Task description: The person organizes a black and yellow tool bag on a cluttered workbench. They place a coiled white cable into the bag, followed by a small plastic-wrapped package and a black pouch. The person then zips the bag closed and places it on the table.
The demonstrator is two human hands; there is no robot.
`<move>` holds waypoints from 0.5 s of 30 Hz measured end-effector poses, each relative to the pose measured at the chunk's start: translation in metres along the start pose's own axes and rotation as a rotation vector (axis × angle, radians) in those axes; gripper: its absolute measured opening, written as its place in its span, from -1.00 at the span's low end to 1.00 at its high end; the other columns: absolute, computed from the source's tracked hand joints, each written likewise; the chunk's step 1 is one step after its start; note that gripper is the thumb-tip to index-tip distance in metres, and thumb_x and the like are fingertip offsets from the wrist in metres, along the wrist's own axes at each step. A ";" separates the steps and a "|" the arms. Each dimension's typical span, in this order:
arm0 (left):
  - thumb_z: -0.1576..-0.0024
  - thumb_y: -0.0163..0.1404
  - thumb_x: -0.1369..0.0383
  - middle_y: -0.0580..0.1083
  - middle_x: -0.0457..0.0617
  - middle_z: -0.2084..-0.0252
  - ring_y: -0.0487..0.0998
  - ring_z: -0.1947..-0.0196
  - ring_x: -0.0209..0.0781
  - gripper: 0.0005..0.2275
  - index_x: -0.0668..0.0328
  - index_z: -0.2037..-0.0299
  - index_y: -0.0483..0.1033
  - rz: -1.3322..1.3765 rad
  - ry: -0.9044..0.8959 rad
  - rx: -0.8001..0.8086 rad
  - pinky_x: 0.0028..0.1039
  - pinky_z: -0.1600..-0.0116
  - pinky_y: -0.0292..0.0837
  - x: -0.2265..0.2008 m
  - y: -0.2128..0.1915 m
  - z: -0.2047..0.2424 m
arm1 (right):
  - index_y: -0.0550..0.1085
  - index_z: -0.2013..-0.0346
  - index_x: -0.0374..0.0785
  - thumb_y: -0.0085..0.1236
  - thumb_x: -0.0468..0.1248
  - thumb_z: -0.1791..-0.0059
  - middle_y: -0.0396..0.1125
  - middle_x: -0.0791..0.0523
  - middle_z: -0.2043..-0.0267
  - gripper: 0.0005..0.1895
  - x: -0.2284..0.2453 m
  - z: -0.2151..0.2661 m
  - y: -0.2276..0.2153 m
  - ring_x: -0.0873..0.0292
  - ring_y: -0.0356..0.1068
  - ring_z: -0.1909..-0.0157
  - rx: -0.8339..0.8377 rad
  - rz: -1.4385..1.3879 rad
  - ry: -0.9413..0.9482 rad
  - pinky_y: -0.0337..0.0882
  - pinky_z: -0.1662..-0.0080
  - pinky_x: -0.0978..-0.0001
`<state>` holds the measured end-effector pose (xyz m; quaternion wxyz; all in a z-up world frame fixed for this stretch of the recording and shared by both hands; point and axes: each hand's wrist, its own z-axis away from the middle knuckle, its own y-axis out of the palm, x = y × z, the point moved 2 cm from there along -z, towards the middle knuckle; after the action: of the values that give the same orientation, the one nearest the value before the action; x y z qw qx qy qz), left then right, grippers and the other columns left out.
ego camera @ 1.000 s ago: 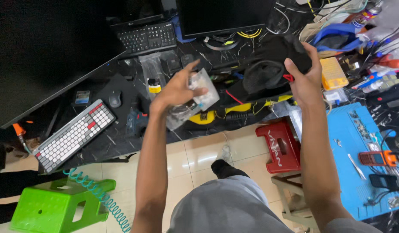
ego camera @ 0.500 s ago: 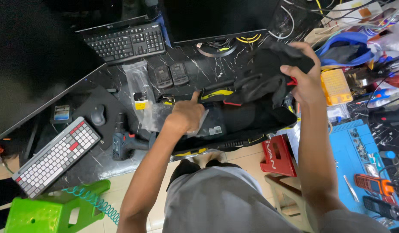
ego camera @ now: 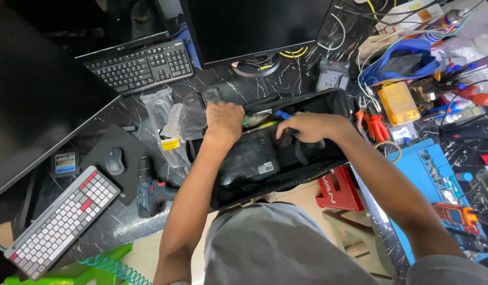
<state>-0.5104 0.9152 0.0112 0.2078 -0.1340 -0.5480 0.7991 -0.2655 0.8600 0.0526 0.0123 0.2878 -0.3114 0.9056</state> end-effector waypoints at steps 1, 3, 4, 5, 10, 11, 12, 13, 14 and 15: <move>-0.19 0.14 0.53 0.76 0.05 0.15 0.73 0.07 0.24 -0.80 0.07 0.13 0.83 -0.001 0.005 -0.001 0.09 -0.10 0.33 0.000 -0.010 0.006 | 0.65 -0.41 0.05 -0.07 -0.56 -0.17 0.60 -0.09 -0.34 -0.35 0.000 -0.017 0.009 -0.35 0.63 -0.12 -0.002 -0.002 0.004 0.57 -0.11 -0.10; -0.23 0.07 0.58 0.77 0.04 0.04 0.74 -0.07 0.20 -0.73 0.17 0.01 0.82 0.029 -0.015 -0.001 0.05 -0.18 0.35 0.001 -0.029 0.020 | 0.68 -0.31 0.18 0.16 -0.37 -0.15 0.54 -0.02 -0.41 -0.51 -0.005 -0.053 0.028 -0.27 0.56 -0.39 0.009 0.437 0.238 0.59 -0.32 -0.15; -0.23 0.07 0.58 0.77 0.04 0.04 0.74 -0.07 0.20 -0.73 0.17 0.01 0.82 0.030 -0.014 -0.002 0.05 -0.18 0.35 0.001 -0.029 0.020 | 0.68 -0.31 0.18 0.16 -0.37 -0.15 0.54 -0.02 -0.41 -0.51 -0.004 -0.071 0.043 -0.27 0.56 -0.39 0.008 0.438 0.240 0.59 -0.32 -0.15; -0.21 0.09 0.58 0.77 0.04 0.06 0.74 -0.06 0.19 -0.74 0.15 0.02 0.82 0.015 -0.017 -0.010 0.04 -0.16 0.35 0.000 -0.029 0.020 | 0.57 -0.42 0.30 0.17 -0.29 -0.15 0.44 0.01 -0.49 -0.44 -0.004 -0.089 0.057 -0.30 0.43 -0.43 -0.033 0.655 0.267 0.48 -0.27 -0.24; -0.23 0.05 0.58 0.77 0.02 -0.01 0.73 -0.12 0.19 -0.72 0.17 -0.03 0.80 0.032 -0.012 0.005 0.09 -0.22 0.34 0.004 -0.036 0.024 | 0.14 -0.74 0.26 0.47 -0.25 0.00 -0.18 -0.01 -0.86 0.07 -0.011 -0.120 0.084 -0.44 -0.13 -0.70 0.089 0.920 0.337 -0.02 -0.49 -0.65; -0.23 0.06 0.58 0.76 0.02 0.00 0.73 -0.12 0.19 -0.72 0.17 -0.02 0.80 0.035 0.009 0.006 0.08 -0.21 0.34 0.005 -0.034 0.023 | 0.13 -0.74 0.30 0.52 -0.11 0.02 -0.12 0.05 -0.85 0.10 -0.013 -0.119 0.082 -0.40 -0.08 -0.72 0.117 0.837 0.322 -0.09 -0.53 -0.67; -0.22 0.06 0.58 0.76 0.01 0.00 0.72 -0.12 0.19 -0.73 0.18 -0.01 0.80 0.044 0.026 0.015 0.08 -0.21 0.33 0.003 -0.029 0.026 | 0.12 -0.75 0.35 0.57 0.04 0.04 -0.06 0.12 -0.84 0.14 -0.014 -0.116 0.084 -0.35 -0.03 -0.75 0.152 0.755 0.300 -0.16 -0.57 -0.70; -0.22 0.06 0.58 0.76 0.01 0.00 0.72 -0.12 0.19 -0.73 0.18 -0.01 0.80 0.046 0.026 0.018 0.08 -0.21 0.33 0.002 -0.032 0.026 | 0.12 -0.75 0.35 0.57 0.04 0.04 -0.06 0.12 -0.84 0.14 -0.020 -0.110 0.081 -0.35 -0.03 -0.75 0.155 0.754 0.299 -0.16 -0.57 -0.70; -0.21 0.09 0.56 0.76 0.01 0.01 0.73 -0.11 0.17 -0.74 0.16 -0.01 0.81 0.054 0.022 0.014 0.04 -0.19 0.36 0.002 -0.034 0.025 | 0.30 -0.63 0.25 0.49 0.06 -0.02 0.21 0.13 -0.68 -0.10 -0.027 -0.106 0.074 -0.23 0.24 -0.61 0.116 0.722 0.343 0.18 -0.47 -0.44; -0.21 0.12 0.54 0.76 0.01 0.01 0.73 -0.10 0.16 -0.75 0.14 0.00 0.82 0.062 0.017 0.011 -0.01 -0.17 0.38 0.002 -0.037 0.024 | 0.49 -0.52 0.15 0.40 0.08 -0.09 0.48 0.14 -0.51 -0.31 -0.034 -0.102 0.067 -0.10 0.51 -0.47 0.077 0.690 0.385 0.52 -0.38 -0.18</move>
<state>-0.5159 0.9081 0.0540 0.1884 -0.1568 -0.5376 0.8068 -0.3027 0.8698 -0.0678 -0.2454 -0.0088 -0.3476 0.9049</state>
